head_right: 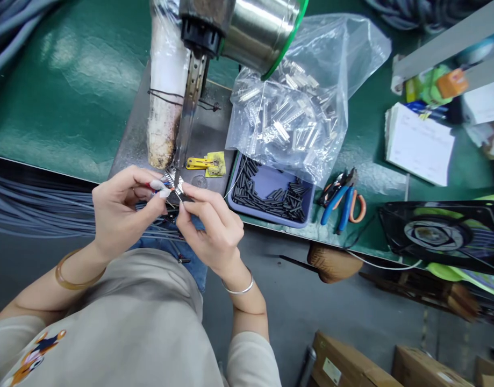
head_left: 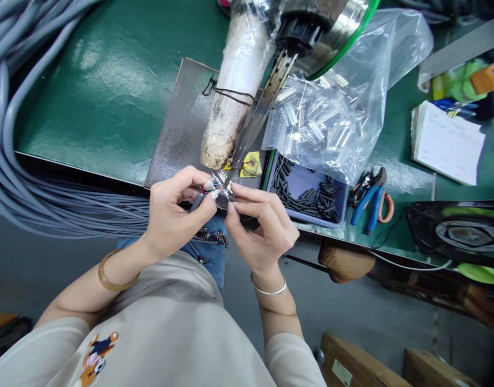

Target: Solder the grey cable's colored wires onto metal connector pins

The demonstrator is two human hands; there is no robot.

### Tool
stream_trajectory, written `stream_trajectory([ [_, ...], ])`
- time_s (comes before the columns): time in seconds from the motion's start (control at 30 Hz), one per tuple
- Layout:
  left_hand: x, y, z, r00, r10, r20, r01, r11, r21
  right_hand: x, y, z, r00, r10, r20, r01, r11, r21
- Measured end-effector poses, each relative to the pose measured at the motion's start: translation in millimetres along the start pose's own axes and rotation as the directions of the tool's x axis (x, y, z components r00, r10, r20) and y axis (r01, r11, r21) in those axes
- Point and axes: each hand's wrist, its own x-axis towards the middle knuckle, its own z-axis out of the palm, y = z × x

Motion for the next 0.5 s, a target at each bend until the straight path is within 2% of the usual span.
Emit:
stream_trajectory([
  [0.17, -2.1, -1.7, 0.0, 0.998, -0.068, 0.007, 0.068, 0.998, -0.01, -4.5, -0.4, -0.4, 1.0, 0.001, 0.028, -0.001, 1.0, -0.004],
  [0.37, -2.6, -0.8, -0.6, 0.997, -0.073, 0.013, 0.074, 0.993, -0.097, -2.7, 0.7, 0.0, 0.998, 0.056, 0.016, -0.057, 0.997, 0.061],
  [0.5, -2.9, -0.9, -1.9, 0.999, -0.043, 0.006, 0.043, 0.996, -0.074, -1.0, 0.6, 0.5, 0.999, 0.035, 0.015, -0.036, 0.998, 0.048],
])
